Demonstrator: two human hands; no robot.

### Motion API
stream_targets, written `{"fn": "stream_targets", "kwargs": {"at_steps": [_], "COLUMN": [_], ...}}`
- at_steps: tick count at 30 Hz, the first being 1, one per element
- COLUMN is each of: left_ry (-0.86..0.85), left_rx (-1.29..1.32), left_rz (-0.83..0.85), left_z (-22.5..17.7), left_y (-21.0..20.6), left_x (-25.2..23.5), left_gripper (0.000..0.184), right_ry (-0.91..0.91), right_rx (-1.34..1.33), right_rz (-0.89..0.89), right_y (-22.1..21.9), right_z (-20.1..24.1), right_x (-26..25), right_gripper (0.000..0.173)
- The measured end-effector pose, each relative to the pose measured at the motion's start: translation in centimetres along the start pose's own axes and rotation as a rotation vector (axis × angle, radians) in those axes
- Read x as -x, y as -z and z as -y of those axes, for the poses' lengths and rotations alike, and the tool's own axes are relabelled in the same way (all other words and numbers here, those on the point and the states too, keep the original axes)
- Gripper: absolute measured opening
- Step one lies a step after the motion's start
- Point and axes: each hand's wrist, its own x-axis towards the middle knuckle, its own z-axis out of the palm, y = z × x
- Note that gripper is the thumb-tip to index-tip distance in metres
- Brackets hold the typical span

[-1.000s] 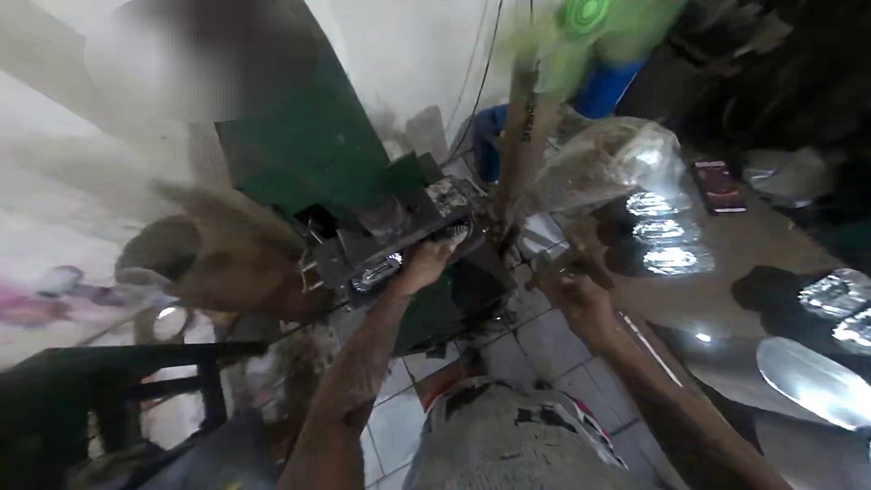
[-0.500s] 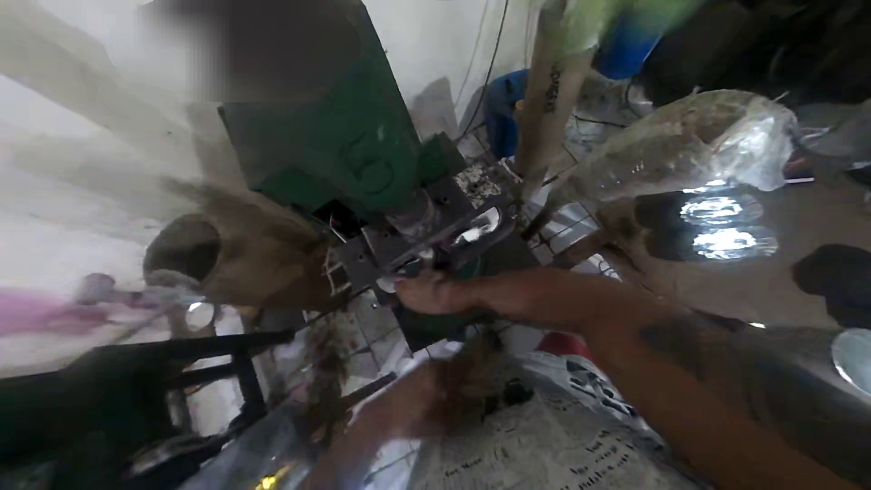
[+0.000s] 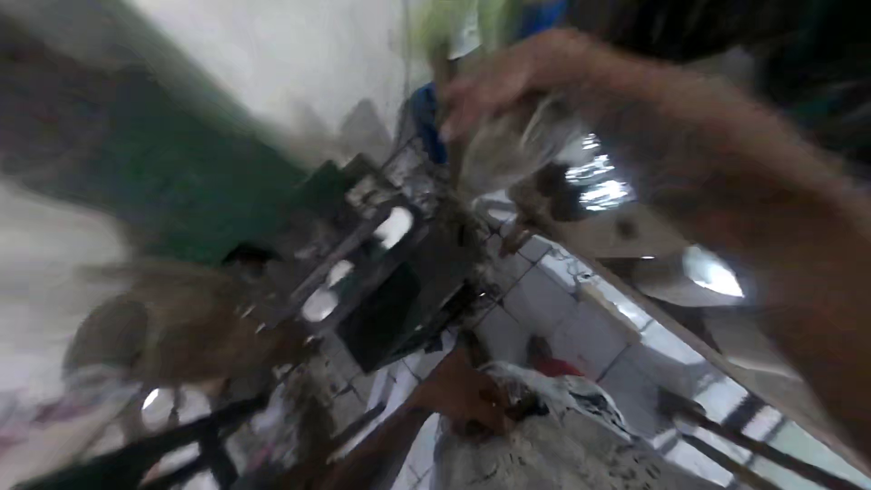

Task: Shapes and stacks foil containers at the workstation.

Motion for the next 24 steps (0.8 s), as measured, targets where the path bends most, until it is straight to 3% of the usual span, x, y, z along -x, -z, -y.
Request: {"fn": "stream_targets", "kwargs": {"at_steps": [1,2,3,4,5,8,11,13,16,18,22,24], "left_ry": [-0.001,-0.047,-0.133,-0.217,-0.228,-0.05,0.042,0.028,-0.021,0.001,0.038,-0.047], "left_rx": [-0.018,-0.03,-0.025,-0.019,-0.023,-0.223,-0.544,-0.73,-0.951,-1.01,-0.993,-0.914], "left_rz": [-0.01,-0.034,-0.078,-0.134,-0.198,-0.415,-0.378,-0.307,-0.259,-0.214,-0.212,-0.299], "left_z": [-0.7,-1.3,-2.0,-3.0,-4.4,-10.0,-14.2,-15.3,-16.3,-15.8,-16.7,-19.4], "left_y": [-0.3,-0.6,-0.4,0.2,1.5,6.6,10.9,12.8,15.2,15.7,16.5,14.7], "left_x": [-1.8,-3.1,-4.3,-5.5,-6.9,-13.1,-23.0,-29.9,-37.5,-39.7,-39.4,-37.5], "left_gripper": [0.027,0.026,0.025,0.024,0.027,0.047,0.057,0.062,0.047,0.034,0.039,0.034], "right_ry": [0.01,-0.1,-0.433,-0.145,-0.093,-0.511,-0.915,-1.028,-1.038,-1.09,-1.148,-1.168], "right_rx": [0.025,0.07,0.05,-0.053,-0.182,-0.397,-0.468,-0.426,-0.41,-0.454,-0.486,-0.492], "right_rz": [-0.072,0.019,0.37,0.006,-0.07,0.154,0.044,-0.049,-0.087,-0.082,-0.054,-0.066], "right_y": [-1.6,-2.1,-1.8,-8.2,-13.4,-25.7,-39.3,-47.2,-47.7,-48.6,-49.8,-50.2], "right_z": [1.1,3.4,7.0,2.2,-1.2,-6.7,-10.4,-12.7,-13.7,-13.4,-14.9,-15.0], "right_x": [5.5,11.0,15.2,20.5,24.2,33.3,39.3,42.0,42.5,42.7,42.9,43.1], "right_gripper": [0.051,0.052,0.057,0.053,0.054,0.083,0.091,0.094,0.092,0.094,0.092,0.097]}}
